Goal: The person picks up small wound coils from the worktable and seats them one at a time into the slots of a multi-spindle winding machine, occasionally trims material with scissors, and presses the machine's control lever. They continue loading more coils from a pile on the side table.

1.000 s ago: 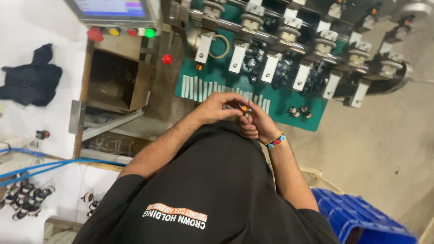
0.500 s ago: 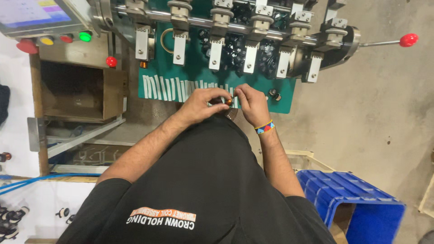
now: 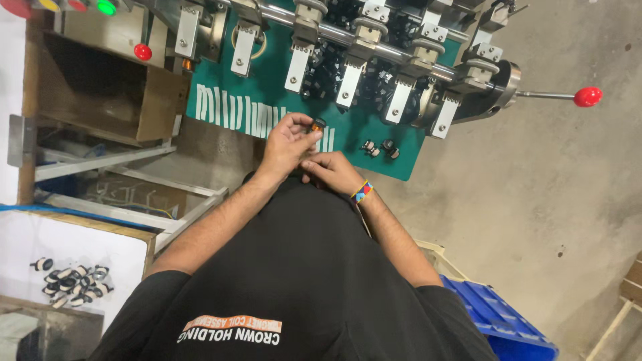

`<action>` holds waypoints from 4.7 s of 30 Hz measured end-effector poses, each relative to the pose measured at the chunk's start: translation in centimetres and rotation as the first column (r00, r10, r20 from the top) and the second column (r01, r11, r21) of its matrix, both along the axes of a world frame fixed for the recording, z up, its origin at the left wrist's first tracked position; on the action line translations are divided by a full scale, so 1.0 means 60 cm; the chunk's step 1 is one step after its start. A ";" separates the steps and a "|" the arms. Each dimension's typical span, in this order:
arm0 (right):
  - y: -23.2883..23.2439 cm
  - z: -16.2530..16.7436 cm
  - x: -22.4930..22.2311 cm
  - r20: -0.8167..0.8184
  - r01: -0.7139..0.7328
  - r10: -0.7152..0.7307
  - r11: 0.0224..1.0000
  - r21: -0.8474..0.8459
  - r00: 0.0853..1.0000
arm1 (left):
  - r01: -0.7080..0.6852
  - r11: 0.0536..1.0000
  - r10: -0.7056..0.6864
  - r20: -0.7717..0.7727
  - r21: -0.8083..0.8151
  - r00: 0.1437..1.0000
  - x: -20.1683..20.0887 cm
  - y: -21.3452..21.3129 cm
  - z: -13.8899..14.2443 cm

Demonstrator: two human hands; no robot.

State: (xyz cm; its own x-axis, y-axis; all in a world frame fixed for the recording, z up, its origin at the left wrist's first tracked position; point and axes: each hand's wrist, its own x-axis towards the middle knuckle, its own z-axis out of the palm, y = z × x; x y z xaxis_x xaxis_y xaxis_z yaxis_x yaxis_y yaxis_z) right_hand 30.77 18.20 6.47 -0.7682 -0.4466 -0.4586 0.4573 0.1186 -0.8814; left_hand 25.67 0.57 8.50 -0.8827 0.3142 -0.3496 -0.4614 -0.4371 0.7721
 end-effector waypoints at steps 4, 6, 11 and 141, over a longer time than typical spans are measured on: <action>0.059 -0.103 -0.022 -0.203 0.055 0.092 0.784 0.618 0.975 | -0.095 0.986 0.064 -0.219 -0.134 0.974 0.018 -0.039 0.008; 0.077 -0.147 -0.040 -0.221 0.135 0.024 0.727 0.673 0.975 | -0.117 0.908 -0.011 -0.303 -0.401 0.953 0.035 -0.059 0.019; 0.061 -0.198 -0.080 -0.313 0.268 -0.057 0.671 0.691 0.948 | -0.107 0.757 -0.147 -0.327 -0.645 0.934 0.060 -0.078 0.049; -0.287 0.089 -0.156 0.646 0.218 0.140 0.870 -0.442 0.750 | 0.413 0.806 -0.589 -0.506 -0.425 0.630 -0.171 -0.386 0.102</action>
